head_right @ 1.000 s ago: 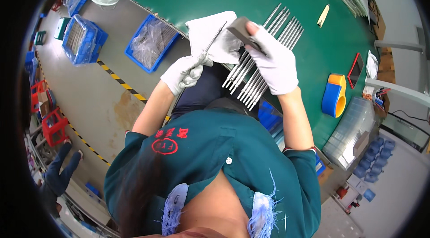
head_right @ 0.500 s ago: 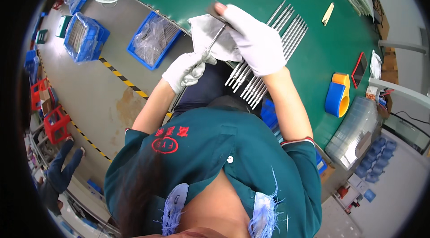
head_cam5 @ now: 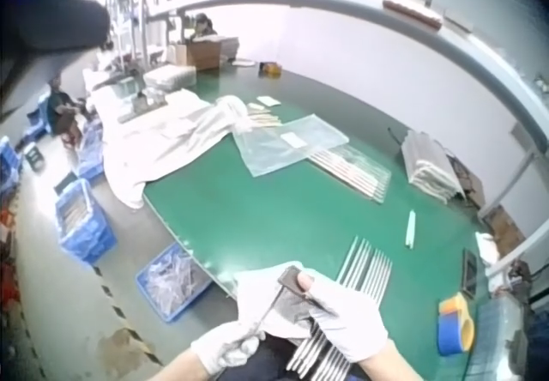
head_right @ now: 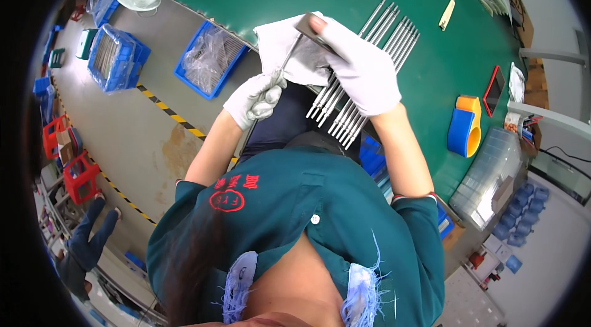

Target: Cleaning, inspecting, and packaging metal rods at a workbench.

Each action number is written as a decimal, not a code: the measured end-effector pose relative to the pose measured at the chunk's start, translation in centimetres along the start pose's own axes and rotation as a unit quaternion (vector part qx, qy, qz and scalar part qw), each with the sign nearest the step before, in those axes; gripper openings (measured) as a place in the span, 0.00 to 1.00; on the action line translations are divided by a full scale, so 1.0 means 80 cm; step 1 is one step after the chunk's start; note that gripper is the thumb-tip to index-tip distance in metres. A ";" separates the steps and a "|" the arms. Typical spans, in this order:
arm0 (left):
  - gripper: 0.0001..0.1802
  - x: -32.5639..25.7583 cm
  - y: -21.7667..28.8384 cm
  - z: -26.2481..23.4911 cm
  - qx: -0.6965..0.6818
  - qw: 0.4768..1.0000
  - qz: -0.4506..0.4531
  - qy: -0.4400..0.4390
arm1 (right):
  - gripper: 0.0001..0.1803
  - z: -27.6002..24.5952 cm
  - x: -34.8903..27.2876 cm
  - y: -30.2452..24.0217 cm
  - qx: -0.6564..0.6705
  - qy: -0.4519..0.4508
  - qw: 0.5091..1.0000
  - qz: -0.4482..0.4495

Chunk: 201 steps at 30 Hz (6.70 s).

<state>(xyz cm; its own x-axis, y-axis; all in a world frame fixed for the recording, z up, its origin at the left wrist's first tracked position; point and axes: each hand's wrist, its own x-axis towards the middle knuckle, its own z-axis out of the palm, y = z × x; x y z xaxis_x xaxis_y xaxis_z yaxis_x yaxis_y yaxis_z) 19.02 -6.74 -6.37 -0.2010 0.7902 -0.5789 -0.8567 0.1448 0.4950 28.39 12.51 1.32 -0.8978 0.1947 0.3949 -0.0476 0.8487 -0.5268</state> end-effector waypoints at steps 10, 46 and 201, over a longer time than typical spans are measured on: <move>0.15 -0.001 0.002 -0.005 -0.018 0.999 -0.024 -0.029 | 0.23 0.001 -0.002 0.006 0.061 -0.032 0.997 0.024; 0.19 0.008 0.011 -0.006 -0.006 0.998 -0.055 -0.029 | 0.24 0.005 -0.006 0.032 0.046 0.008 0.999 0.003; 0.17 -0.014 0.003 0.036 0.185 0.972 0.101 0.102 | 0.32 0.027 0.018 -0.005 -0.160 -0.191 0.967 -0.055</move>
<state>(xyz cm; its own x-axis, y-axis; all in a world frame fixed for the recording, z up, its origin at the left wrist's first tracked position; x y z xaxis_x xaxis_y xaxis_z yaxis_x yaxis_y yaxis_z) 20.44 -5.86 -3.76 -0.4701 0.6962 -0.5425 -0.5674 0.2324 0.7900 26.15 11.37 0.47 -0.9942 -0.0499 0.0955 -0.0694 0.9747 -0.2127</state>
